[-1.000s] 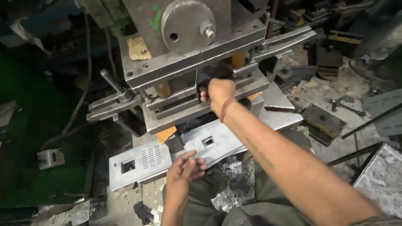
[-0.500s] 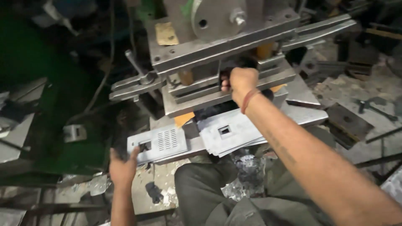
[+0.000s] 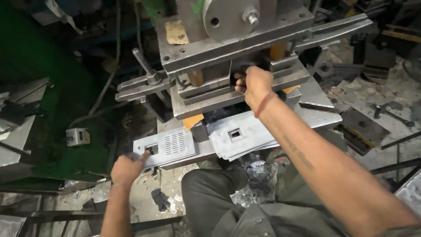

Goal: Placing metal sheets into a stamping press machine to create vents and stacking the processed parts.

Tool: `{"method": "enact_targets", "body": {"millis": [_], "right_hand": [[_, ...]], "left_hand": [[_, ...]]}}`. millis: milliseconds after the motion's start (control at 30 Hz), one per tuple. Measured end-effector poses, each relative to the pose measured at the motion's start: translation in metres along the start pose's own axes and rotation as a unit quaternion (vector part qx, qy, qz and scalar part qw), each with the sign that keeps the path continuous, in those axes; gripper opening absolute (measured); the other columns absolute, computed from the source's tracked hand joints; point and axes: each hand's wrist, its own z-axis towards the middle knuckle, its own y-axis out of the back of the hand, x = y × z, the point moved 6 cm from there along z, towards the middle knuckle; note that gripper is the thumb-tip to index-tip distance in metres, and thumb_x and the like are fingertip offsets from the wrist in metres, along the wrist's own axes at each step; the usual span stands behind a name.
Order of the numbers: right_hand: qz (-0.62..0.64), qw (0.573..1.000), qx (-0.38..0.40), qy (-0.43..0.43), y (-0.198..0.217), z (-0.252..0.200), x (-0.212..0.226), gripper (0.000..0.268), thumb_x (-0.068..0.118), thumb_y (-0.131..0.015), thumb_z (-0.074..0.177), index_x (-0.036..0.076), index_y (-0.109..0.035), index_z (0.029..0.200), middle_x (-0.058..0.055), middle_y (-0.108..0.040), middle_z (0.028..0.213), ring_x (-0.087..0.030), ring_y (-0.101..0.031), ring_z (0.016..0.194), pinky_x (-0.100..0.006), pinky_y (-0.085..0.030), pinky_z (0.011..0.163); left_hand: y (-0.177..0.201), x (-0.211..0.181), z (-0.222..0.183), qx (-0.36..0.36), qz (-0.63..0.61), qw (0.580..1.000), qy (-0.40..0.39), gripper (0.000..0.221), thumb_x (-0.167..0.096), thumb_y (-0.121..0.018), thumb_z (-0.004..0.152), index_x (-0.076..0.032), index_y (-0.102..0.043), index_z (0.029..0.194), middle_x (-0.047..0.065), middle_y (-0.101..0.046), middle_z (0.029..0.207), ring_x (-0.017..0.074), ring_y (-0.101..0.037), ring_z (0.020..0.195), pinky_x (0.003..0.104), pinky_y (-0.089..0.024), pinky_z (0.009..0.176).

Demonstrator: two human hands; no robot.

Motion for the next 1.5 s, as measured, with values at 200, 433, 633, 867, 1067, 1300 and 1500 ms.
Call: {"method": "enact_targets", "body": {"millis": [200, 433, 633, 867, 1067, 1300, 1500], "right_hand": [[0.025, 0.978, 0.197, 0.058, 0.089, -0.128, -0.012, 0.023, 0.013, -0.051, 0.103, -0.005, -0.065, 0.099, -0.017, -0.070, 0.094, -0.024, -0.065, 0.081, -0.037, -0.054, 0.082], [-0.082, 0.991, 0.103, -0.026, 0.167, -0.121, -0.097, 0.022, 0.005, -0.059, 0.102, -0.012, -0.073, 0.101, -0.023, -0.072, 0.078, -0.028, -0.064, 0.060, -0.037, -0.055, 0.057], [-0.145, 0.978, 0.145, -0.022, 0.154, -0.136, -0.105, 0.023, 0.009, -0.072, 0.093, -0.014, -0.076, 0.090, -0.020, -0.070, 0.072, -0.020, -0.051, 0.043, -0.031, -0.041, 0.040], [-0.036, 0.972, 0.212, 0.089, 0.104, -0.147, -0.030, 0.020, 0.002, -0.055, 0.100, -0.009, -0.069, 0.109, -0.020, -0.077, 0.094, -0.023, -0.068, 0.065, -0.033, -0.061, 0.065], [0.038, 0.985, 0.162, 0.044, 0.060, -0.078, -0.008, 0.022, 0.003, -0.051, 0.102, -0.011, -0.059, 0.118, -0.021, -0.070, 0.100, -0.028, -0.071, 0.086, -0.034, -0.061, 0.081], [0.035, 0.997, -0.070, 0.016, 0.007, 0.031, -0.018, 0.012, 0.002, -0.050, 0.081, -0.008, -0.057, 0.079, -0.016, -0.060, 0.050, -0.030, -0.063, 0.035, -0.045, -0.061, 0.030], [-0.044, 0.998, -0.046, 0.011, -0.003, 0.020, -0.015, 0.026, 0.002, -0.050, 0.078, 0.002, -0.061, 0.055, -0.010, -0.054, 0.043, -0.022, -0.049, 0.028, -0.041, -0.048, 0.023]], "left_hand": [[0.026, -0.002, -0.002, -0.081, 0.130, 0.988, -0.015, 0.064, -0.067, -0.065, 0.090, -0.009, -0.078, 0.114, 0.016, -0.080, 0.096, 0.0338, -0.076, 0.084, 0.042, -0.059, 0.072], [0.114, -0.027, -0.120, 0.006, -0.390, 0.920, -0.022, 0.029, -0.001, -0.055, 0.109, 0.020, -0.052, 0.128, 0.039, -0.063, 0.108, 0.0443, -0.062, 0.079, 0.048, -0.053, 0.069], [0.051, -0.069, -0.165, -0.098, -0.352, 0.930, 0.035, 0.037, -0.002, -0.065, 0.101, 0.005, -0.055, 0.136, 0.030, -0.071, 0.104, 0.0404, -0.073, 0.076, 0.046, -0.063, 0.057], [-0.014, -0.251, -0.184, 0.136, -0.664, 0.716, -0.164, 0.030, -0.006, -0.063, 0.096, 0.009, -0.058, 0.122, 0.021, -0.070, 0.093, 0.0238, -0.069, 0.064, 0.029, -0.062, 0.052], [-0.022, -0.286, -0.156, 0.237, -0.674, 0.683, -0.151, 0.037, -0.016, -0.058, 0.101, 0.008, -0.061, 0.130, 0.020, -0.073, 0.093, 0.0244, -0.074, 0.071, 0.028, -0.064, 0.062], [-0.050, -0.235, -0.172, 0.252, -0.604, 0.745, -0.126, 0.043, -0.020, -0.060, 0.099, -0.001, -0.061, 0.137, 0.028, -0.076, 0.102, 0.0335, -0.078, 0.082, 0.042, -0.067, 0.067], [-0.078, -0.187, -0.179, 0.252, -0.598, 0.752, -0.112, 0.036, -0.013, -0.057, 0.101, -0.001, -0.063, 0.134, 0.025, -0.076, 0.103, 0.0335, -0.077, 0.086, 0.044, -0.066, 0.075]]}}
